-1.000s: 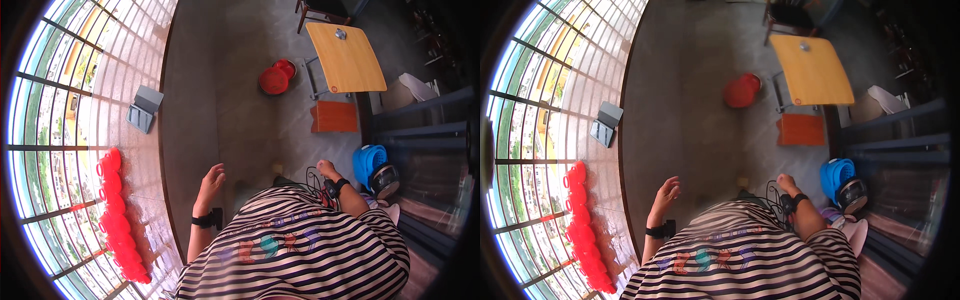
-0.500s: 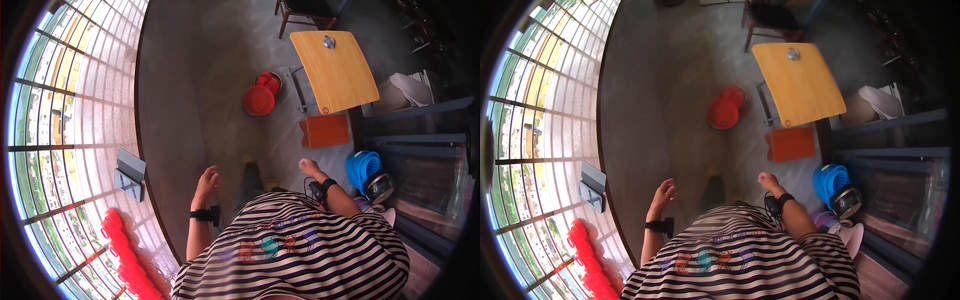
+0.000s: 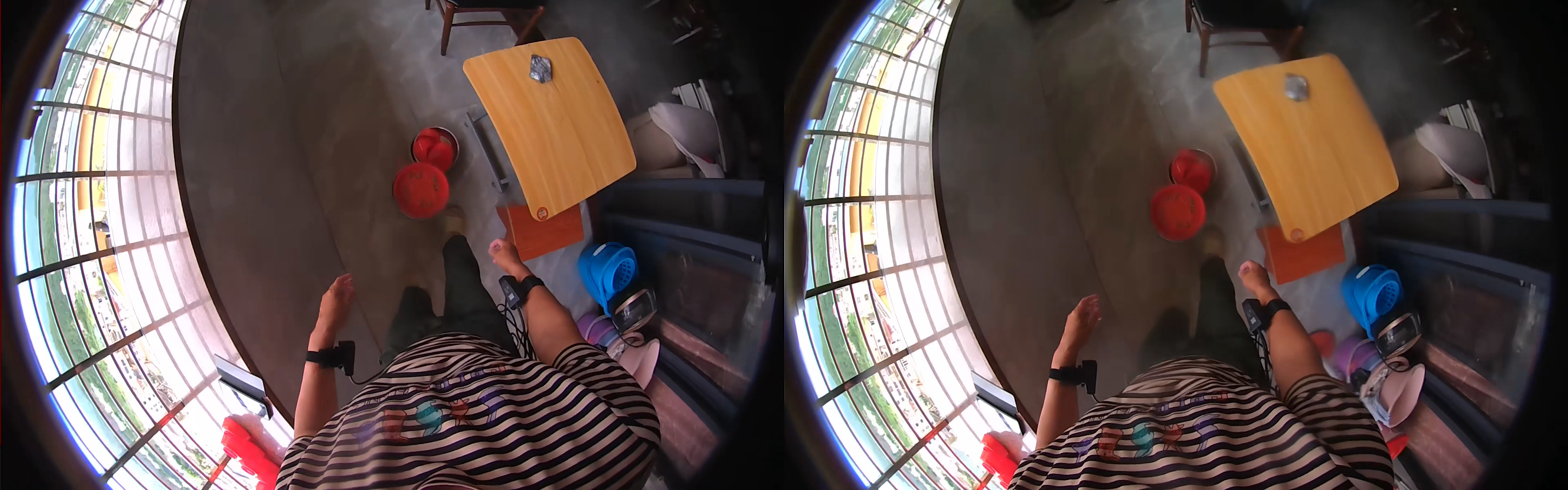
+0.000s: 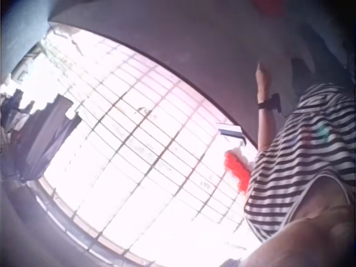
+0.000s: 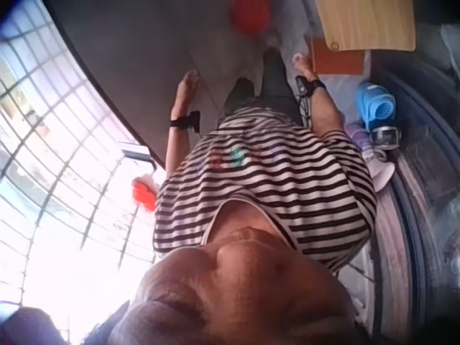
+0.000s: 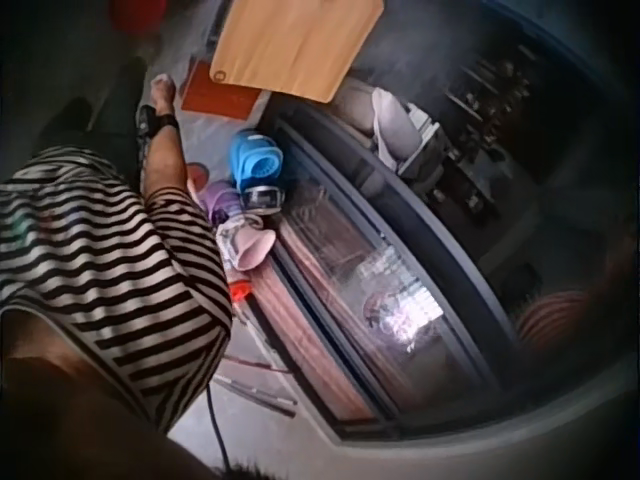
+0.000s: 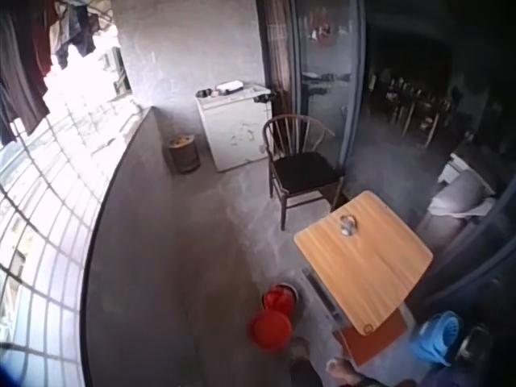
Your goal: Washing red plastic bowls and stainless steel basins in a sink and stacking them on a counter.
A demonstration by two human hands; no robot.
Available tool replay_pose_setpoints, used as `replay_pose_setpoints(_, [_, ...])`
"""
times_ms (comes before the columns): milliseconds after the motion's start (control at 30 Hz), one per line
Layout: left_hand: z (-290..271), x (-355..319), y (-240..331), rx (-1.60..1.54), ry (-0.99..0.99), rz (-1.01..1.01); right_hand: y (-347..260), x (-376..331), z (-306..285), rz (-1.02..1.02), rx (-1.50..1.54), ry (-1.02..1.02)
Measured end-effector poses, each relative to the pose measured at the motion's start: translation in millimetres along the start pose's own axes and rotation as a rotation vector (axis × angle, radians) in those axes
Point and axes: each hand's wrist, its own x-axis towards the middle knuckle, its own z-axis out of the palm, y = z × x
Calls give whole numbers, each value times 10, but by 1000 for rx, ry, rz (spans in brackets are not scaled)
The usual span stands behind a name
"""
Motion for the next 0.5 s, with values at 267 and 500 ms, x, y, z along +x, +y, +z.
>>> replay_pose_setpoints(267, [454, 440, 274, -32, -88, -237, -517, 1802, 172, -11, 151, 28])
replay_pose_setpoints(500, [683, 1275, 171, -204, -152, -426, 18, 3566, 464, 123, 159, 124])
